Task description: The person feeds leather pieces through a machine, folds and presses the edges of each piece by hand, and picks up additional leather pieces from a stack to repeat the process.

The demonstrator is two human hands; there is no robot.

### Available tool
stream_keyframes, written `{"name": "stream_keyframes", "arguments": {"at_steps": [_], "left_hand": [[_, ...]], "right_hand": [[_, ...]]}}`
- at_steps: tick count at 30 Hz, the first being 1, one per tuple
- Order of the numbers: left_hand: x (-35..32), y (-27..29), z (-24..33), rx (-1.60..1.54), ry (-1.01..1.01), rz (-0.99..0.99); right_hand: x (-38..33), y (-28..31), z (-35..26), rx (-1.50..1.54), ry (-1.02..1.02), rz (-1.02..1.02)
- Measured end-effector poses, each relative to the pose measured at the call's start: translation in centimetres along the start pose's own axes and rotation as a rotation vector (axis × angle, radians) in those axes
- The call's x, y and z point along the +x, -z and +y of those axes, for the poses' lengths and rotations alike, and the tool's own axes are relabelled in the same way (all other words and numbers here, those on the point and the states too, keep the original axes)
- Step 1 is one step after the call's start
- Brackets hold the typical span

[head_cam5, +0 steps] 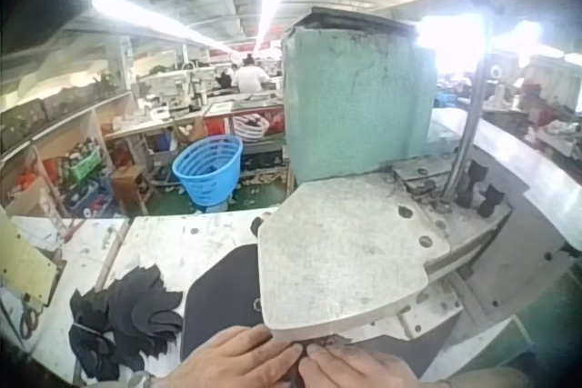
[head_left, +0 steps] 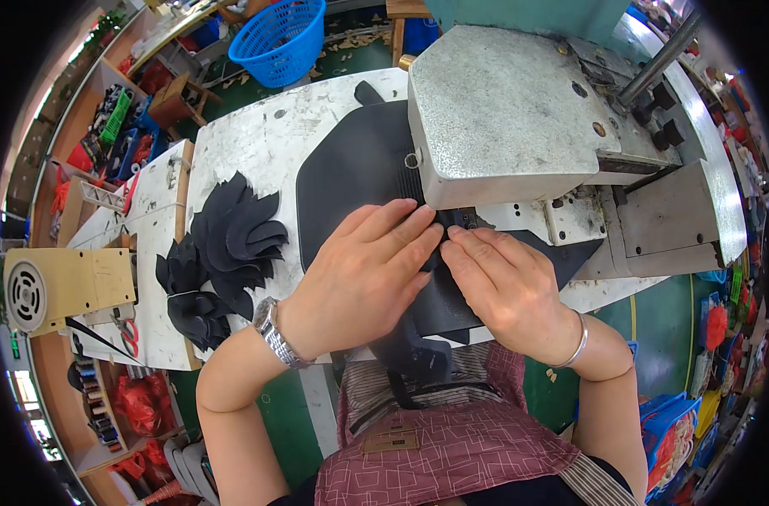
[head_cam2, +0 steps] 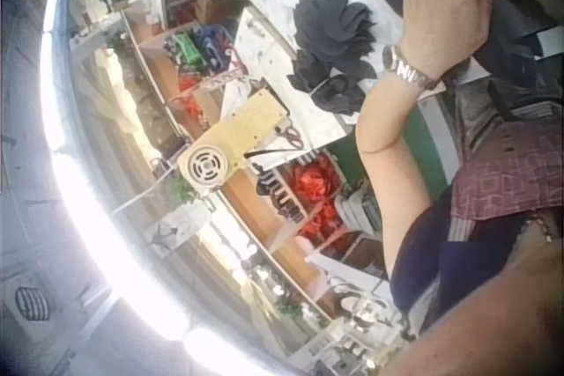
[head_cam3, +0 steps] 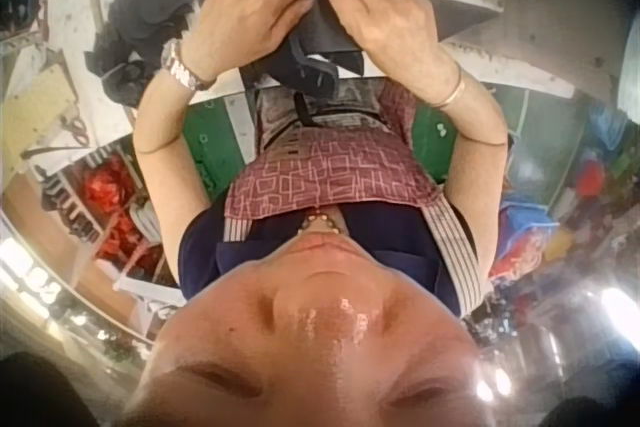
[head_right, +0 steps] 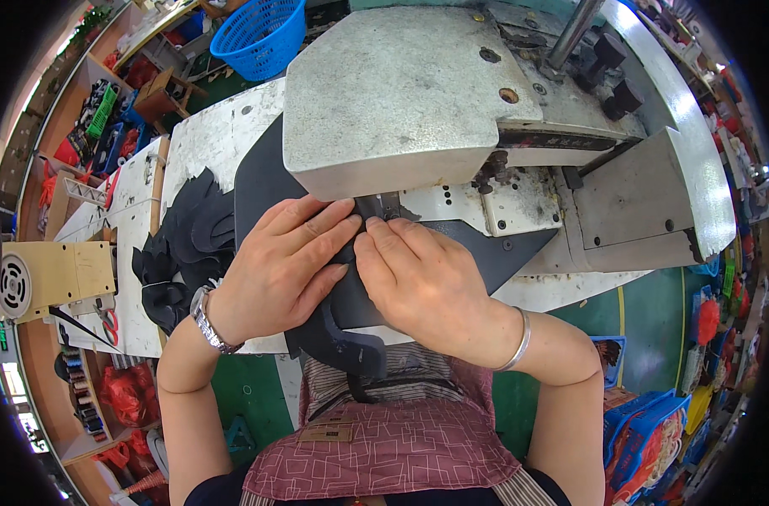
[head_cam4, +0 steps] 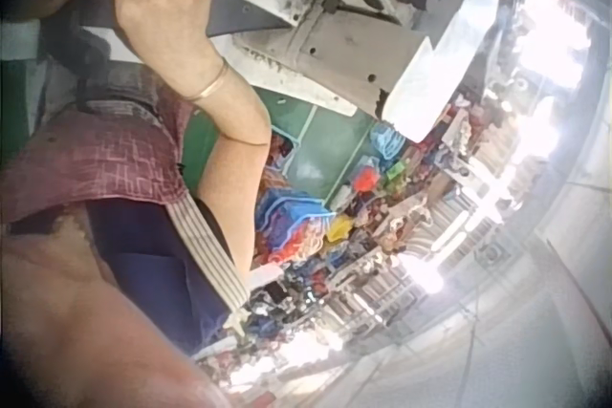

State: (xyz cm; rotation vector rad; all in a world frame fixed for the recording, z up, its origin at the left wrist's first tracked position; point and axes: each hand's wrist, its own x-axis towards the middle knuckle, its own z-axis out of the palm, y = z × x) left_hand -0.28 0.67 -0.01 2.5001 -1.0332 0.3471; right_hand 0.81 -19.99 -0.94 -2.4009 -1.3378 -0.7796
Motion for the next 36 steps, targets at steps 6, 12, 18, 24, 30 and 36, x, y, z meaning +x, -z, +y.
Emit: {"name": "stream_keyframes", "arguments": {"at_steps": [6, 12, 18, 24, 30, 36], "left_hand": [[0.2, 0.1, 0.0, 0.002, -0.010, 0.022], [0.2, 0.2, 0.1, 0.034, -0.011, 0.024], [0.2, 0.0, 0.2, 0.060, 0.000, 0.016], [0.2, -0.1, 0.1, 0.078, 0.034, 0.006], [0.6, -0.5, -0.1, 0.133, 0.067, 0.031], [1.4, -0.3, -0.4, 0.107, 0.099, 0.036]], "right_hand": [[-0.1, -0.1, 0.1, 0.025, -0.004, -0.001], [-1.5, 0.1, -0.4, 0.093, 0.008, 0.016], [-3.6, 2.7, -1.9, 0.186, -0.071, -0.142], [-5.0, 4.2, 1.8, 0.055, -0.133, -0.114], [-4.3, 4.9, 3.8, 0.003, -0.106, -0.031], [-3.3, 4.5, 4.6, -0.202, 0.077, 0.057]]}}
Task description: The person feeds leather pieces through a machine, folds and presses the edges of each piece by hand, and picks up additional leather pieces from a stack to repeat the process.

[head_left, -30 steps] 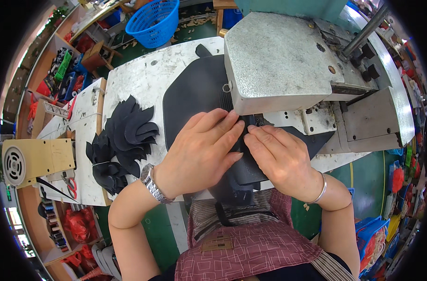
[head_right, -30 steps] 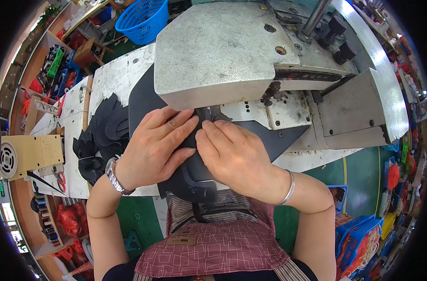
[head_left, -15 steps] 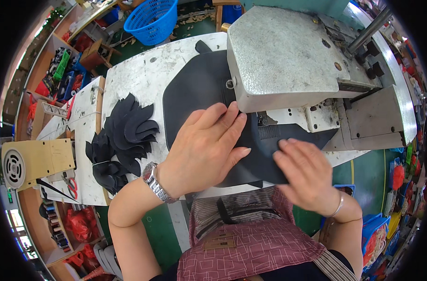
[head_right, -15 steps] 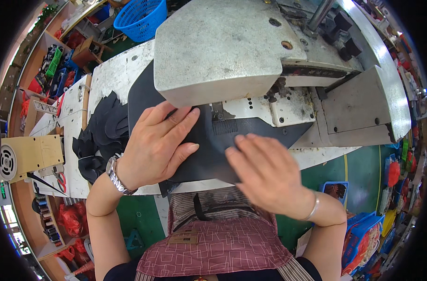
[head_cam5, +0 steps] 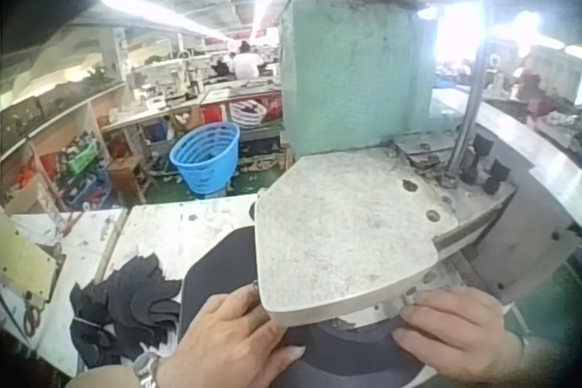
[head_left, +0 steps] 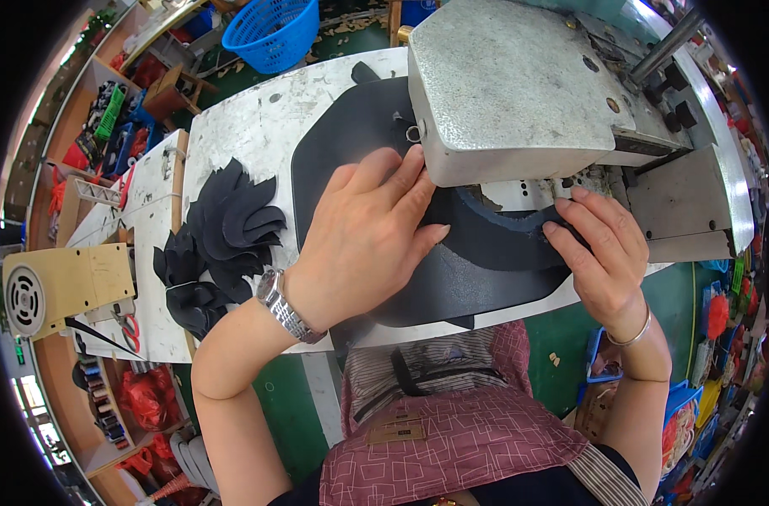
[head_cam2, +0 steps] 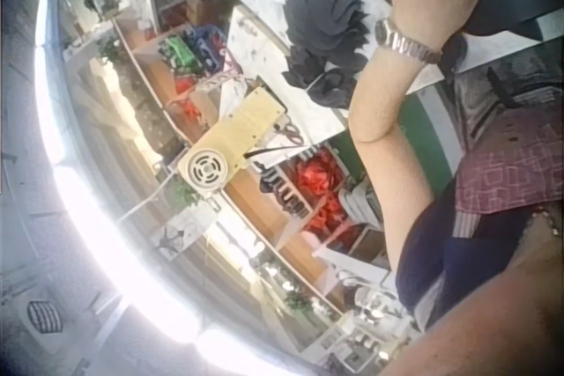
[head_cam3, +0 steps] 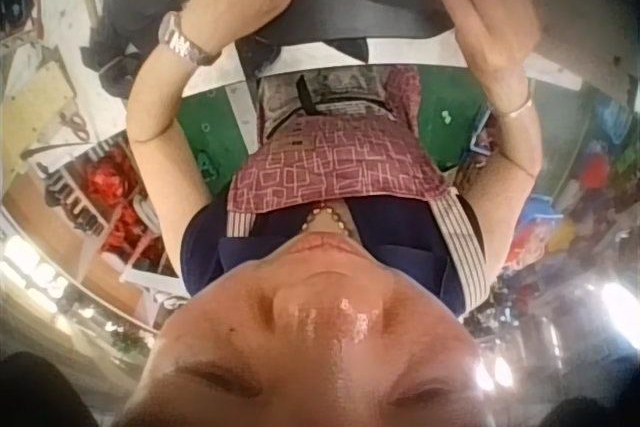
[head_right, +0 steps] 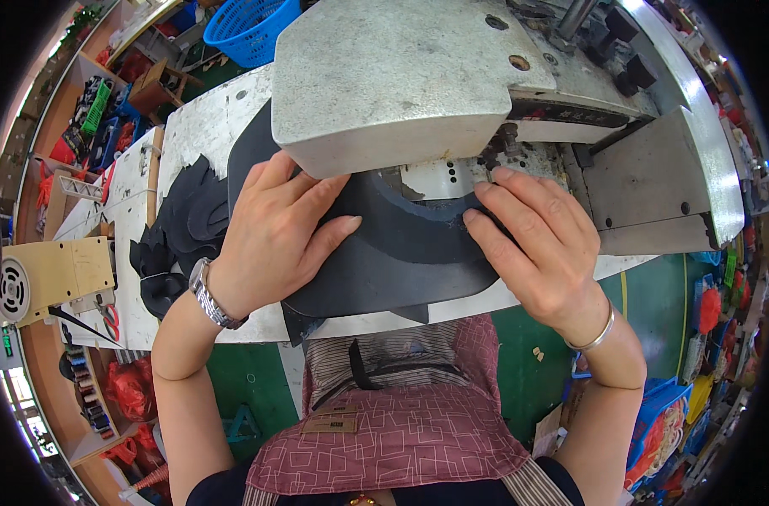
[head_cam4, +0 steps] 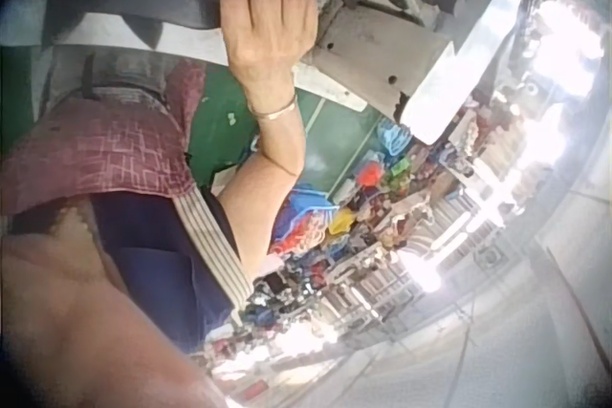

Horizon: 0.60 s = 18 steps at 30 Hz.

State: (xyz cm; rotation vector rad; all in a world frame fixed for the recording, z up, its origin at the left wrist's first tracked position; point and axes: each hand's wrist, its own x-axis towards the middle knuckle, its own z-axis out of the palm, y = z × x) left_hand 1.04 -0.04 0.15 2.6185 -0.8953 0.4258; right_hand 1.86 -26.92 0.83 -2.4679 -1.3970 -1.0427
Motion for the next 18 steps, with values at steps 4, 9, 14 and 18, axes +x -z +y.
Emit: {"name": "stream_keyframes", "arguments": {"at_steps": [4, 9, 14, 18], "left_hand": [[0.6, 0.2, -0.3, -0.002, 0.009, -0.008], [1.5, 0.2, -1.4, -0.023, -0.022, -0.006], [2.2, 0.1, -2.9, -0.044, -0.036, -0.021], [2.8, -0.2, -4.6, -0.010, -0.062, -0.084]], "right_hand": [[-0.1, -0.3, 0.1, -0.024, 0.012, 0.003], [-0.2, -0.6, 0.0, -0.022, 0.013, 0.014], [0.0, -0.7, -0.2, -0.029, 0.062, 0.010], [0.2, -0.7, -0.4, 0.007, 0.087, 0.000]]}}
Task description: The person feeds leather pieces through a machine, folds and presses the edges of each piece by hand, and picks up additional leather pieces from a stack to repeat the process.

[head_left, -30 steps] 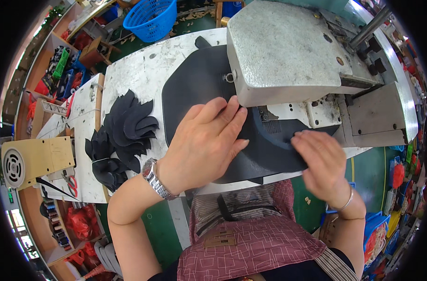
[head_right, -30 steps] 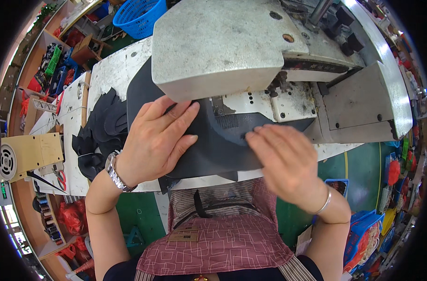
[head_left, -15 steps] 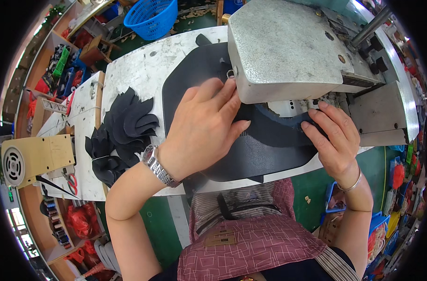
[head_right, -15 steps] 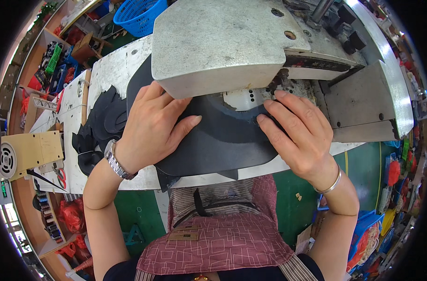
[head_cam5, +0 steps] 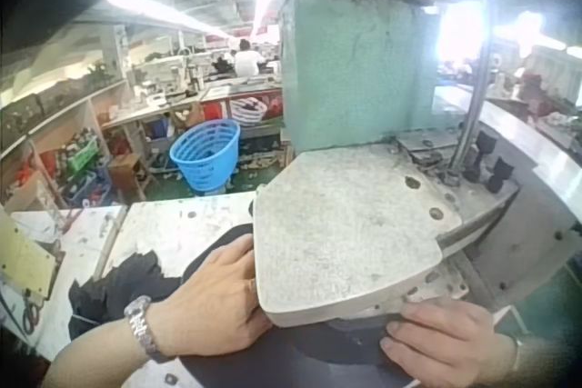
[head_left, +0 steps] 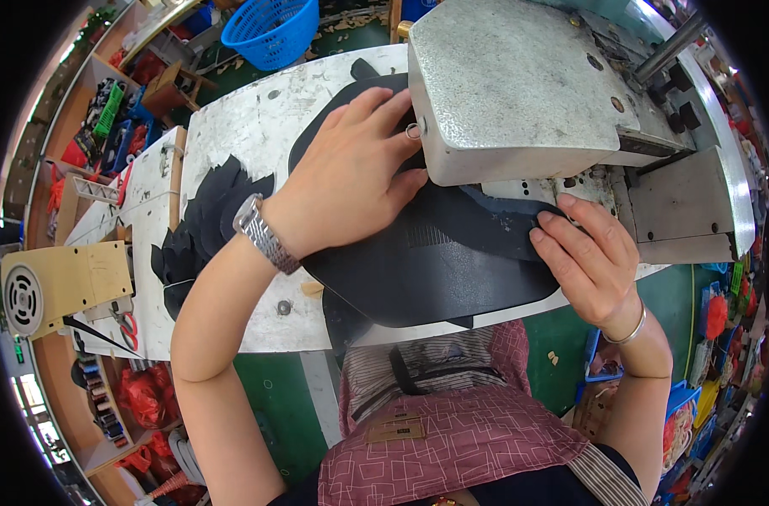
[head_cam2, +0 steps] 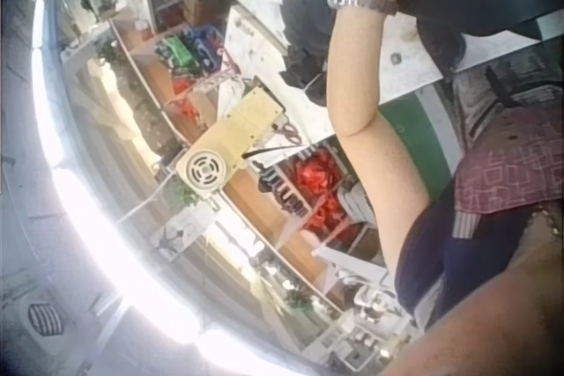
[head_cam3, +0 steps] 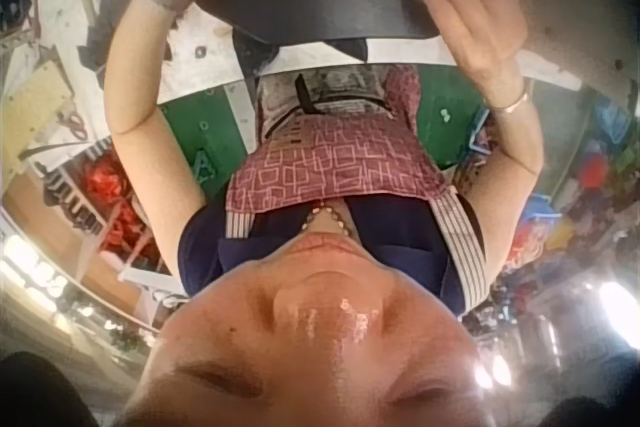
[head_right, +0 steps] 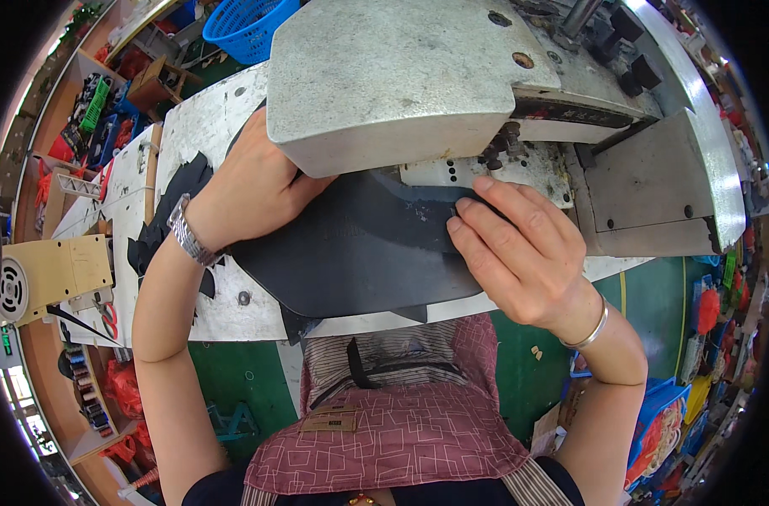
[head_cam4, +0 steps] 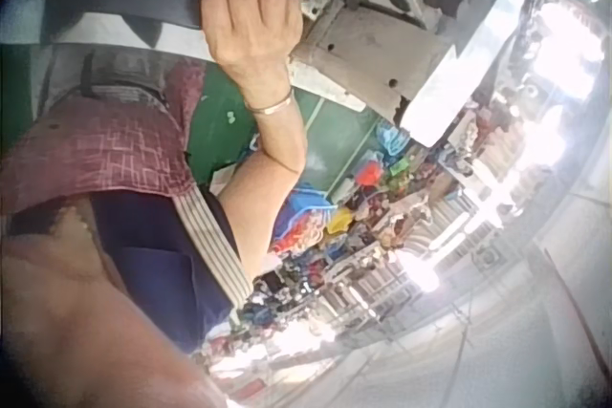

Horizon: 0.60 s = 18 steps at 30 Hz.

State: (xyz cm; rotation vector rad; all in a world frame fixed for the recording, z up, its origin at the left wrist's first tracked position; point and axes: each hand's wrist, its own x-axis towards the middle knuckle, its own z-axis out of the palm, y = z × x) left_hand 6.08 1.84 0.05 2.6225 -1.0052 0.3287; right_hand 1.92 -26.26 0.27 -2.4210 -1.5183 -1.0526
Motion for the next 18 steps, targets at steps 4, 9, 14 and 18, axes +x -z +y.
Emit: {"name": "stream_keyframes", "arguments": {"at_steps": [4, 9, 14, 18], "left_hand": [[0.7, -0.3, -1.2, -0.025, -0.063, 0.055], [1.3, -1.0, -0.9, -0.005, -0.042, 0.200], [1.5, -0.8, -1.6, 0.000, -0.055, 0.177], [1.7, -0.9, -1.7, -0.121, -0.096, 0.115]], "right_hand": [[0.3, -0.1, -0.3, 0.012, 0.017, -0.005], [0.5, -0.8, -0.9, 0.107, 0.070, 0.035], [1.1, -1.2, -1.2, 0.181, 0.077, 0.028], [1.7, -1.8, -1.6, 0.206, 0.106, 0.022]]}}
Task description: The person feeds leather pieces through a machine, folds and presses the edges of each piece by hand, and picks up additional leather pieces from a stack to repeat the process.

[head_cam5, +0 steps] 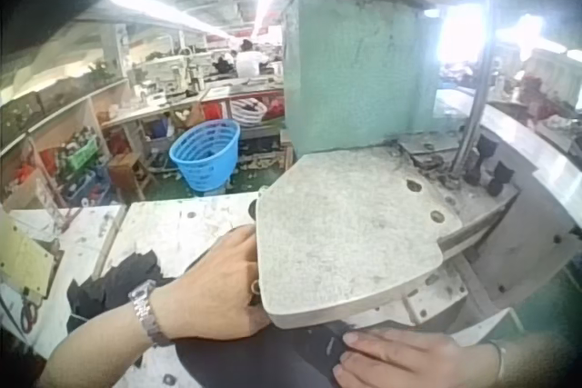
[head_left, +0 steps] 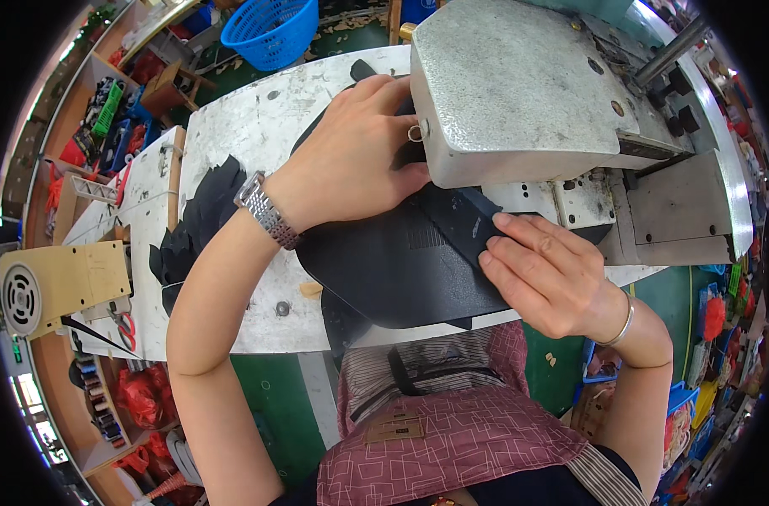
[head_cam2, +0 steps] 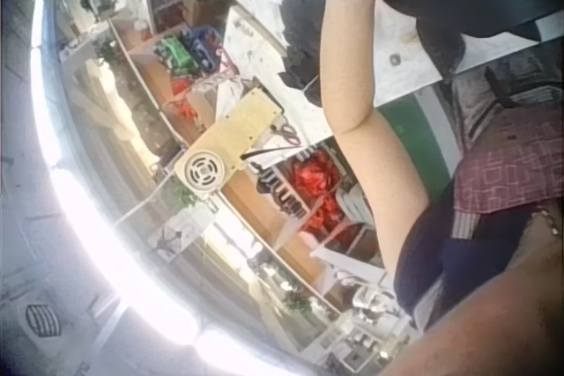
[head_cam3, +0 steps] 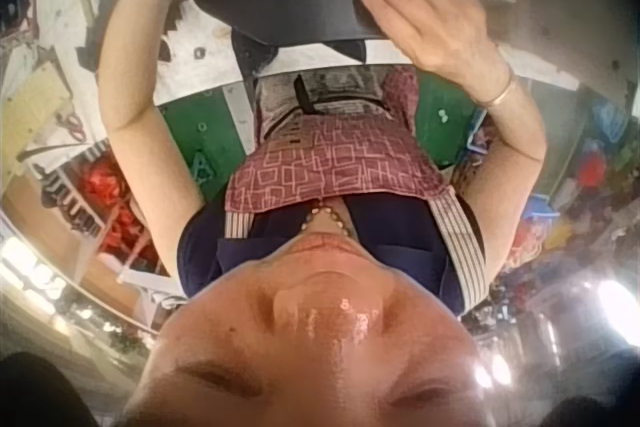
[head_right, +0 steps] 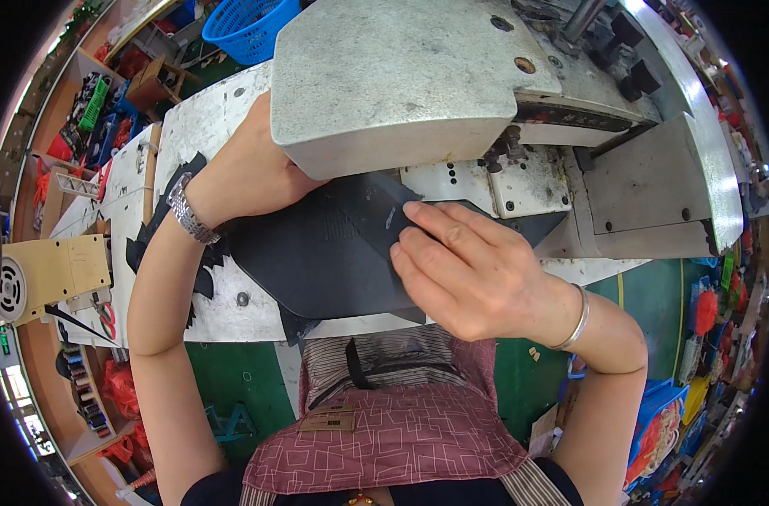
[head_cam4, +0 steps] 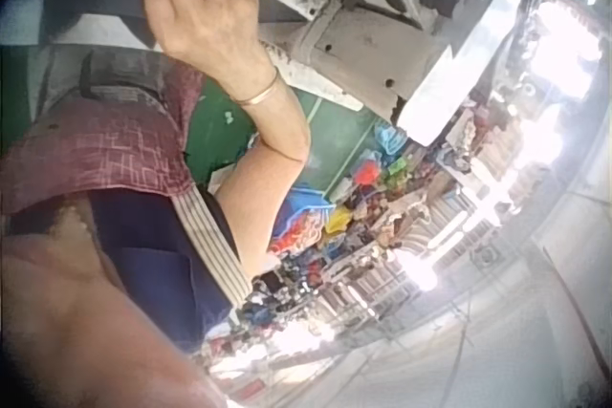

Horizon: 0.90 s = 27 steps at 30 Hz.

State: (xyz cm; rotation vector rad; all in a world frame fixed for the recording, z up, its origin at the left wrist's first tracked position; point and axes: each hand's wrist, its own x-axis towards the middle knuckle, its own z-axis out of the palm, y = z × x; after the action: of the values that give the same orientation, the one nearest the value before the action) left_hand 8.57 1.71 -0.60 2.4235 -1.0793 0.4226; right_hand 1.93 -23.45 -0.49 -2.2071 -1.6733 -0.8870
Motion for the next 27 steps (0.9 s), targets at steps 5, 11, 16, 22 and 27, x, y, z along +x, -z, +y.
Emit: {"name": "stream_keyframes", "arguments": {"at_steps": [5, 11, 16, 22, 27], "left_hand": [[0.5, -0.2, -1.0, 0.003, -0.016, -0.025], [0.4, -0.7, -1.1, 0.014, -0.076, 0.134], [-0.7, 0.3, 0.3, -0.040, 0.014, 0.070], [-1.9, 0.9, 1.6, 0.027, -0.008, 0.058], [-2.8, 0.2, 2.9, -0.024, -0.153, 0.062]], "right_hand": [[1.3, -0.6, -0.6, 0.032, -0.002, -0.050], [2.0, -1.1, -0.6, 0.028, 0.041, -0.068], [2.0, -1.1, -0.3, 0.045, 0.033, -0.109], [1.9, -0.9, 0.0, 0.102, -0.006, -0.143], [1.8, -1.0, 0.0, 0.197, -0.080, -0.145]]}}
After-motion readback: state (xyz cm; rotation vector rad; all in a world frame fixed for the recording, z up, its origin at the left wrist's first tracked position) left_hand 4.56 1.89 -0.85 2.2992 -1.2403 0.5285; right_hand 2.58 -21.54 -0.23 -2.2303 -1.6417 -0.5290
